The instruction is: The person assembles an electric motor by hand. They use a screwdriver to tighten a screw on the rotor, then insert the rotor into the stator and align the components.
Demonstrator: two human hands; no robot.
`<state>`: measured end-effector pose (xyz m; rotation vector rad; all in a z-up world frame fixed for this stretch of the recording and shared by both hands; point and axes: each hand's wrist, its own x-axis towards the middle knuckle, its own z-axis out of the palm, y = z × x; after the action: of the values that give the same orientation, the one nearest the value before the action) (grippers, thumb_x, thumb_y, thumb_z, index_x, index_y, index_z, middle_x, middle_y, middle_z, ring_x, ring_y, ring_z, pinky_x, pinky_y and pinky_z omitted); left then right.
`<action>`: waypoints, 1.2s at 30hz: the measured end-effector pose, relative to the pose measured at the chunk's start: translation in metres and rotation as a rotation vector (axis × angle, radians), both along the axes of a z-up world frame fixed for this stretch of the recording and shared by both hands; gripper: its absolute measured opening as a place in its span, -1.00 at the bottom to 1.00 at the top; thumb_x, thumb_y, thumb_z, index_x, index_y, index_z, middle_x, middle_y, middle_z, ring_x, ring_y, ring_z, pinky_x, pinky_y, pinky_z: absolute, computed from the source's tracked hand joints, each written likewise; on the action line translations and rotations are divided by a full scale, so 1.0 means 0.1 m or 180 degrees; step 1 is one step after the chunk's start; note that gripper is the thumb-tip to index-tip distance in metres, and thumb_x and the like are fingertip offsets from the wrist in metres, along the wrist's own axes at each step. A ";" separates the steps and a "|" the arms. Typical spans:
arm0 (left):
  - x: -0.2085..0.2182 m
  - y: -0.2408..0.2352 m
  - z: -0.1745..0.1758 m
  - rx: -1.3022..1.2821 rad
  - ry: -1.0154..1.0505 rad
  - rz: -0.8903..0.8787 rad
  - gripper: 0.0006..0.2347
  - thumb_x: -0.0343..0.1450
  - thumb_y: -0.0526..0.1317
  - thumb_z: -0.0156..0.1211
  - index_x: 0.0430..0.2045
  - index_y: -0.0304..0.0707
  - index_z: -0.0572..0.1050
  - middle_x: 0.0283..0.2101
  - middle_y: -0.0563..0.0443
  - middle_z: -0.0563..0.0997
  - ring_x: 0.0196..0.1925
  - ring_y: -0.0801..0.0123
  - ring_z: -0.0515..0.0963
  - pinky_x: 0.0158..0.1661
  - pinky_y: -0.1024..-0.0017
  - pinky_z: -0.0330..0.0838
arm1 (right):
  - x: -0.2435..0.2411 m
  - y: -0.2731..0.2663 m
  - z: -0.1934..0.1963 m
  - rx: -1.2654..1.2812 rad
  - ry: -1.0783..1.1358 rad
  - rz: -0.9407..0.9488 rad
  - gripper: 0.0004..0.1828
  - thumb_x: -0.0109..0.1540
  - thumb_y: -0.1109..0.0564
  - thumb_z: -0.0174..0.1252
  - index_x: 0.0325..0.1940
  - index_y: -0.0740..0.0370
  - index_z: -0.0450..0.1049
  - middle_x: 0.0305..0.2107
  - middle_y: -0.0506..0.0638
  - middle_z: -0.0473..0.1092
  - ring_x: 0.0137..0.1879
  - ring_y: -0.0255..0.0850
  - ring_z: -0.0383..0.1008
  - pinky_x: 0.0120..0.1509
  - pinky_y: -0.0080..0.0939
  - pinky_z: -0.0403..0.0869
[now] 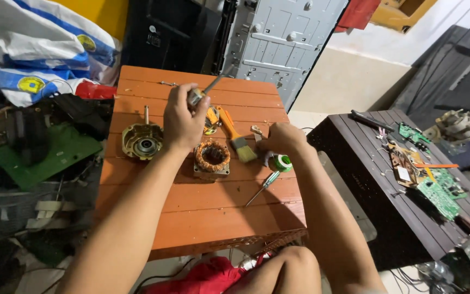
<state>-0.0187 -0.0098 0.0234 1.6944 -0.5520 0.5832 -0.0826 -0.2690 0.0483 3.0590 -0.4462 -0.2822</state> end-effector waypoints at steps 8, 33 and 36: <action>0.12 -0.16 -0.23 -0.0011 -0.0527 0.0102 -0.57 0.35 -0.10 0.44 0.04 -0.24 0.43 -0.10 -0.17 0.50 -0.05 -0.07 0.59 -0.12 0.06 0.54 | 0.00 0.01 -0.28 0.0530 -0.0571 0.0132 -0.49 0.04 -0.19 0.31 -0.18 0.29 0.67 -0.24 0.31 0.59 0.02 0.27 0.58 0.16 0.20 0.52; -0.08 -0.15 -0.09 0.0940 -0.0091 0.0013 -0.52 0.31 0.00 0.48 0.06 -0.04 0.43 -0.15 -0.16 0.61 -0.02 -0.05 0.66 -0.05 0.10 0.58 | 0.16 0.61 -0.26 0.2947 -0.3723 0.1415 -0.78 0.23 0.25 0.30 -0.03 0.22 0.59 -0.52 0.05 0.50 -0.53 -0.18 0.49 -0.45 -0.23 0.46; -0.14 -0.12 -0.05 0.0831 -0.0066 0.0002 -0.53 0.30 -0.03 0.50 0.05 -0.06 0.44 -0.14 -0.20 0.62 -0.02 -0.08 0.66 -0.06 0.08 0.57 | 0.14 0.69 -0.29 0.2548 -0.3885 0.1452 -0.83 0.24 0.20 0.35 -0.08 0.17 0.63 -0.54 -0.05 0.53 -0.49 -0.23 0.53 -0.45 -0.31 0.46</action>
<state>-0.0330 -0.0215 0.0188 1.9355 -0.6654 0.5476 -0.0682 -0.2001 0.0195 3.4654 0.5314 1.8705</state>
